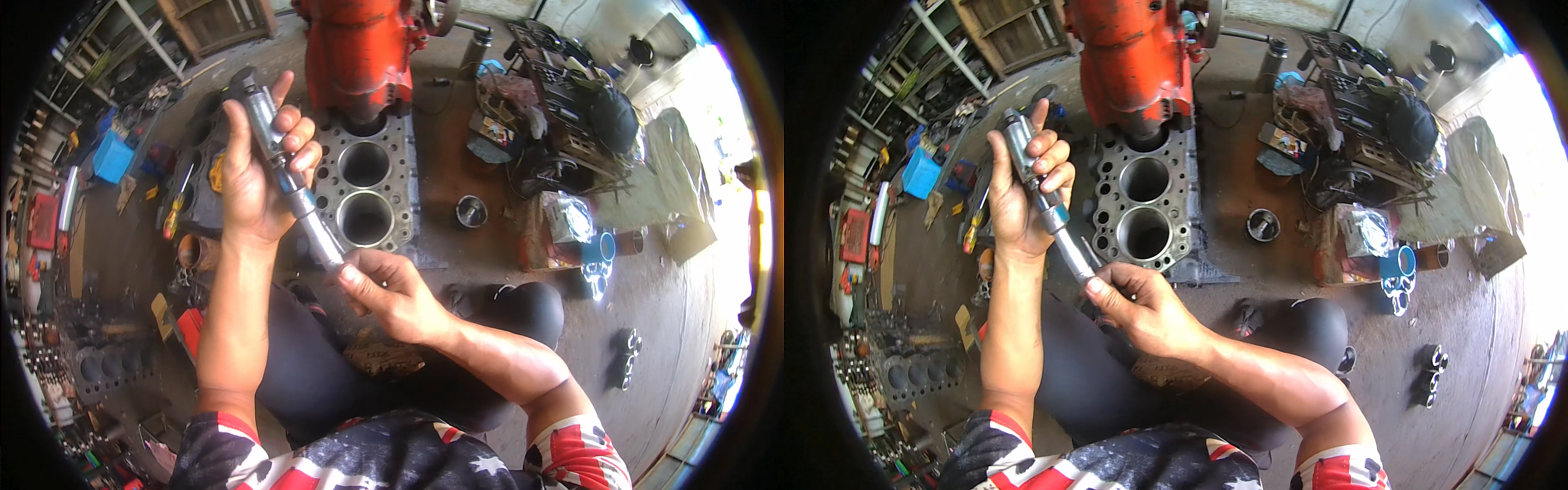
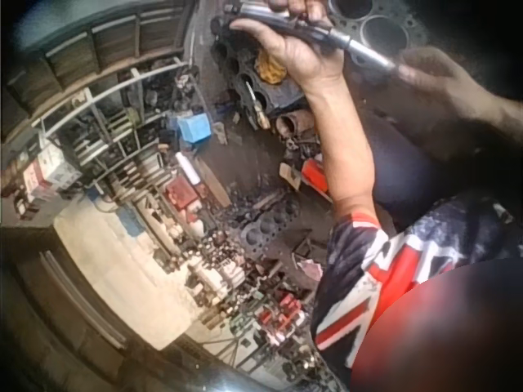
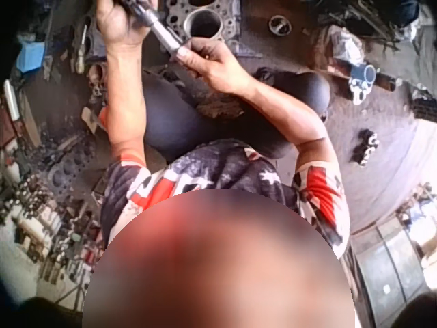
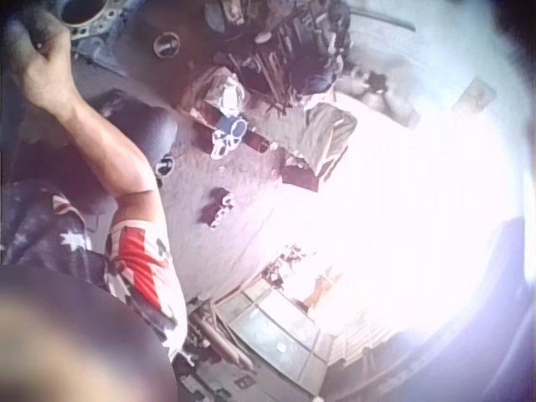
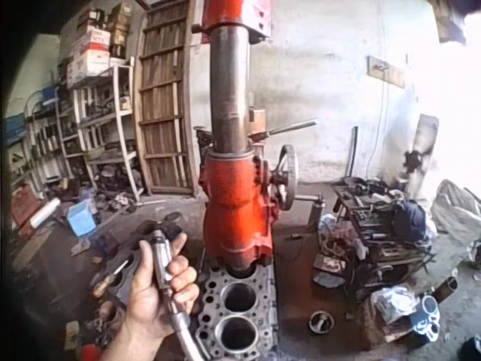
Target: The person sits on the floor and assembles engine components by inserting a piston into a cylinder bore, then attaching a connecting rod and tightening it with a socket wrench. The person handles pistons, connecting rods, and a socket wrench while working on an engine block.
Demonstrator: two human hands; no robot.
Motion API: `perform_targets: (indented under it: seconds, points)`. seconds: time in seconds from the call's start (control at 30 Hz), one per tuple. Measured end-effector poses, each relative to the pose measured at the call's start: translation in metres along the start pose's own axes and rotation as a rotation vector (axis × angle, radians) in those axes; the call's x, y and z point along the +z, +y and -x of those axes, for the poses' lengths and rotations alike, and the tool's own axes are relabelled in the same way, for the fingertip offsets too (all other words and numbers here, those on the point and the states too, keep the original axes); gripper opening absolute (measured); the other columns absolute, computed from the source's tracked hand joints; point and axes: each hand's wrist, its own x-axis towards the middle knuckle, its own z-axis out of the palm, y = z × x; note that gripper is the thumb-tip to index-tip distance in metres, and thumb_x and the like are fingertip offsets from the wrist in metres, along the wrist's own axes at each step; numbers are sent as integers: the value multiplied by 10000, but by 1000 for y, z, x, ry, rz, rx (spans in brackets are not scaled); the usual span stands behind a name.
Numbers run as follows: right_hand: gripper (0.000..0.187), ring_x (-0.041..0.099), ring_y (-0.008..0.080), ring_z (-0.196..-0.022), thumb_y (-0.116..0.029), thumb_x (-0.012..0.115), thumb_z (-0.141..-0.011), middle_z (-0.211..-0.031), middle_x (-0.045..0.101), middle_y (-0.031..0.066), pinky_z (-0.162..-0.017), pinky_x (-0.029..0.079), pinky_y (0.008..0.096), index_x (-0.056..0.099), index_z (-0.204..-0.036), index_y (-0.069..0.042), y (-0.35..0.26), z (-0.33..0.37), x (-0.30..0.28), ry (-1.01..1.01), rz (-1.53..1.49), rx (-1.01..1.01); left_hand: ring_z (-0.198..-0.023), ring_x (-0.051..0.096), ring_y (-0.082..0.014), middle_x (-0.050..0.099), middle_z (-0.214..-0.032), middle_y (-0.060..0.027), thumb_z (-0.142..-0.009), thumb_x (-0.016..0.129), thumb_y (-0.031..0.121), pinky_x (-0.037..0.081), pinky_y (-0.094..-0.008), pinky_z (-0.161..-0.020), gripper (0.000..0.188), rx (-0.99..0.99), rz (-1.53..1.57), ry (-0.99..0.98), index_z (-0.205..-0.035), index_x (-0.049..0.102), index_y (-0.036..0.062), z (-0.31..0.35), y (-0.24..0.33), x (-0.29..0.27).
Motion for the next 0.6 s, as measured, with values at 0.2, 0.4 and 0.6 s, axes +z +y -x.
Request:
perform_targets:
  seconds: [0.2,0.4,0.6]
  points:
    - [360,467,54,-675,-366,531,-1040,-746,523,-26,-608,406,235,619,-1002,-19,-5,0,-3,-6,-48,-29,-859,476,-162,504,-1014,-66,-1016,502,417,481,-276,-632,693,-18,18,43,-1513,264,-4,4,-7,2]
    - [372,449,38,-627,-375,542,-1035,-713,505,-40,-539,407,238,615,-940,-22,-3,-7,-8,62,22,17,-852,495,-145,529,-1008,-46,-1014,515,420,496,-258,-634,652,33,21,4,-1487,332,10,2,-2,-2]
    - [381,505,48,-652,-368,584,-1012,-714,543,-9,-525,466,256,616,-931,3,2,-6,-9,43,103,-35,-840,494,-140,523,-990,-43,-1019,500,426,494,-257,-629,649,18,20,4,-1486,334,8,2,-1,-4]
